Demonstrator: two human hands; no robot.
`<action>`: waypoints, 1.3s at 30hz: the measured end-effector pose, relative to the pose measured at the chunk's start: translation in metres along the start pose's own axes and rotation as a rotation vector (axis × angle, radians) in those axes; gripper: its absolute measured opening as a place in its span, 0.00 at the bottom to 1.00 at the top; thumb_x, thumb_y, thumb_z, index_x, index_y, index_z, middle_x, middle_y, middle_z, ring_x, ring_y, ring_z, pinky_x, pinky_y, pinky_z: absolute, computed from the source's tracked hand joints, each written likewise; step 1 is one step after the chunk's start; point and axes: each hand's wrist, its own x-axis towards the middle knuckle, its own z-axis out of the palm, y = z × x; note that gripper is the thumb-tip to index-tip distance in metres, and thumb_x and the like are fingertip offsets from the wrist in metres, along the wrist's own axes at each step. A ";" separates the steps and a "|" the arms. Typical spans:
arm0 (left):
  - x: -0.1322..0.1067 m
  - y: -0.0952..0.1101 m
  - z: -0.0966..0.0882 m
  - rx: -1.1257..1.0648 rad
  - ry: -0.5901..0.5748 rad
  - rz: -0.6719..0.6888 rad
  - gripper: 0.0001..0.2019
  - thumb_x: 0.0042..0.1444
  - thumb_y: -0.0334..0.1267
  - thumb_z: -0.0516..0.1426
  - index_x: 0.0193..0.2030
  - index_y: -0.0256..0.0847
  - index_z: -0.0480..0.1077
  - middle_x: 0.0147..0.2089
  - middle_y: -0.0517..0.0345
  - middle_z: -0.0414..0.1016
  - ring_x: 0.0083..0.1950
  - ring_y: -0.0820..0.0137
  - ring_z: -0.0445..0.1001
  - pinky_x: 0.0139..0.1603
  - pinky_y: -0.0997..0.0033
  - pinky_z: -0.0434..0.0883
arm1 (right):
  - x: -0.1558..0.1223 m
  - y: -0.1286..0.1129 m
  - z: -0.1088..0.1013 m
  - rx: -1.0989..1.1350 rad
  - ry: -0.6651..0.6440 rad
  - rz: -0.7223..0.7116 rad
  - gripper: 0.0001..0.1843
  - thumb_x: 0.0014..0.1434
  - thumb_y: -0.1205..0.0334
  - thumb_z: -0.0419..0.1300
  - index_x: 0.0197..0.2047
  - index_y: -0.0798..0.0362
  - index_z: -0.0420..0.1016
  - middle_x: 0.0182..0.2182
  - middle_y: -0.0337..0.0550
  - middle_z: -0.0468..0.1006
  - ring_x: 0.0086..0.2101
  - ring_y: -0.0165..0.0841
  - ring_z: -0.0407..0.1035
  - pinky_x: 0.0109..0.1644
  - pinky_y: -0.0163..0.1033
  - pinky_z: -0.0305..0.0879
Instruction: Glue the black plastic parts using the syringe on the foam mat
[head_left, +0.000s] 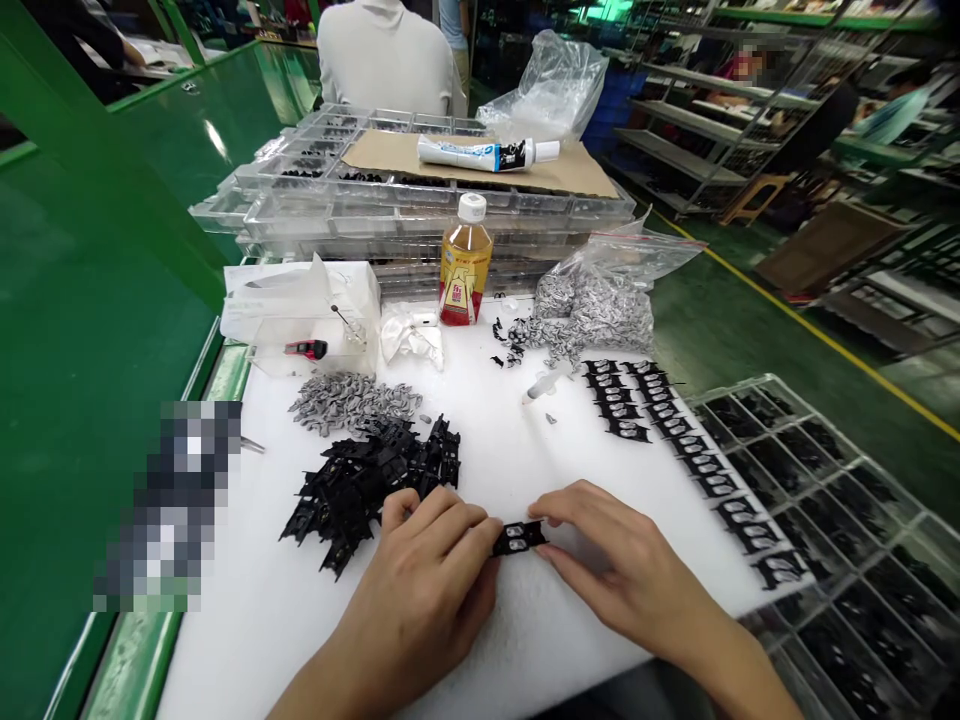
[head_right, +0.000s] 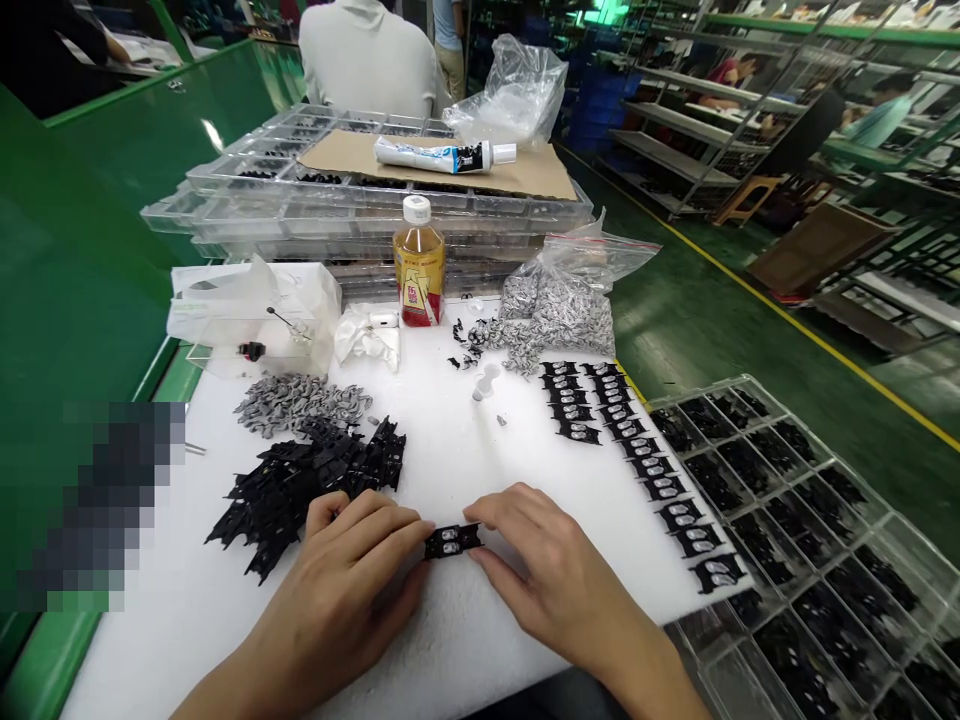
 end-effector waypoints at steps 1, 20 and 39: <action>0.000 0.000 0.000 -0.002 0.003 0.005 0.11 0.71 0.29 0.54 0.55 0.43 0.72 0.47 0.57 0.82 0.48 0.63 0.74 0.48 0.55 0.56 | 0.000 -0.001 -0.001 0.002 0.000 0.007 0.16 0.72 0.66 0.61 0.60 0.43 0.70 0.48 0.40 0.81 0.48 0.35 0.74 0.53 0.44 0.74; 0.002 -0.002 0.001 0.062 0.104 0.120 0.11 0.71 0.27 0.55 0.53 0.43 0.74 0.44 0.55 0.80 0.46 0.63 0.74 0.51 0.55 0.58 | -0.025 0.068 -0.080 -0.578 0.319 0.312 0.12 0.71 0.57 0.59 0.54 0.48 0.79 0.49 0.47 0.86 0.50 0.45 0.77 0.56 0.55 0.61; 0.024 -0.001 -0.034 0.647 0.060 -0.103 0.06 0.65 0.39 0.63 0.44 0.40 0.75 0.41 0.51 0.74 0.42 0.58 0.69 0.38 0.58 0.65 | 0.014 0.027 -0.043 -0.314 0.418 0.069 0.17 0.69 0.46 0.62 0.55 0.45 0.74 0.45 0.43 0.83 0.42 0.41 0.77 0.52 0.48 0.67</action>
